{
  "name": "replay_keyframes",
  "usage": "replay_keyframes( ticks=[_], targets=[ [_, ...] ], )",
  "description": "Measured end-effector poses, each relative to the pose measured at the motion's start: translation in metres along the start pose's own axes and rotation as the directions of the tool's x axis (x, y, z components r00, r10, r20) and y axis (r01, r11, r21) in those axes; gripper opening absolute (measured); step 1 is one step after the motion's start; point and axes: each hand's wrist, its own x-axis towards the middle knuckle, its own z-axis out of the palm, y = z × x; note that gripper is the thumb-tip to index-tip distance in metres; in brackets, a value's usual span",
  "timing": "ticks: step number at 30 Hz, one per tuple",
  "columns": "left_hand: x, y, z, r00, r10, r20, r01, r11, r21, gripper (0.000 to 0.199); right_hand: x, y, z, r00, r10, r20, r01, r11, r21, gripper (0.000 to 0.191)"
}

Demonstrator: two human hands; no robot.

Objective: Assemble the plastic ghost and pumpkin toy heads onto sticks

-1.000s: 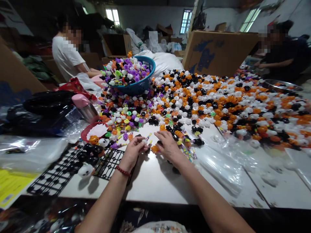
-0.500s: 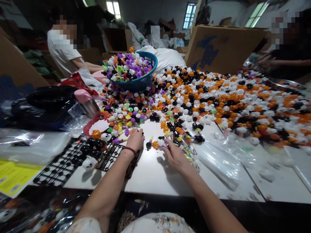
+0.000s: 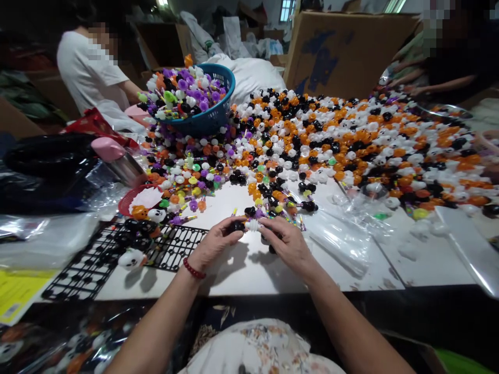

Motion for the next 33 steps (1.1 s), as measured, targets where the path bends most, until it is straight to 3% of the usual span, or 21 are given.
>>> replay_keyframes(
  ticks=[5, 10, 15, 19, 21, 28, 33],
  targets=[
    [-0.006, 0.005, 0.006, 0.997, -0.026, 0.074, 0.027, 1.000, -0.002, 0.051, -0.003, -0.005, -0.007, 0.996, -0.086, 0.020, 0.087, 0.988, -0.128, 0.028],
    [-0.009, 0.007, 0.011, 0.993, -0.013, 0.113, 0.008, 0.999, 0.047, 0.049, -0.003, -0.009, -0.016, 0.989, -0.096, 0.111, 0.109, 0.987, -0.119, 0.027],
    [-0.009, 0.003, 0.021, 0.996, -0.008, 0.091, 0.003, 0.998, 0.057, 0.047, -0.001, -0.011, -0.015, 0.990, -0.023, 0.143, 0.023, 1.000, -0.004, 0.025],
    [-0.005, 0.004, 0.031, 0.994, -0.016, -0.109, 0.030, 0.991, 0.129, 0.056, 0.001, -0.013, -0.014, 0.986, 0.007, 0.166, -0.019, 0.997, 0.073, 0.024],
    [-0.004, 0.007, 0.033, 0.988, -0.005, -0.154, 0.030, 0.986, 0.166, 0.056, 0.002, -0.012, -0.015, 0.980, 0.031, 0.196, -0.051, 0.994, 0.100, 0.024],
    [-0.001, 0.019, 0.032, 0.999, -0.043, 0.002, 0.041, 0.976, 0.214, 0.049, -0.002, -0.002, -0.020, 0.935, 0.108, 0.338, -0.182, 0.964, 0.194, 0.026],
    [-0.003, 0.015, 0.037, 0.997, 0.023, -0.074, 0.001, 0.948, 0.317, 0.054, -0.008, -0.001, -0.011, 0.937, 0.173, 0.304, -0.239, 0.951, 0.195, 0.023]
  ],
)
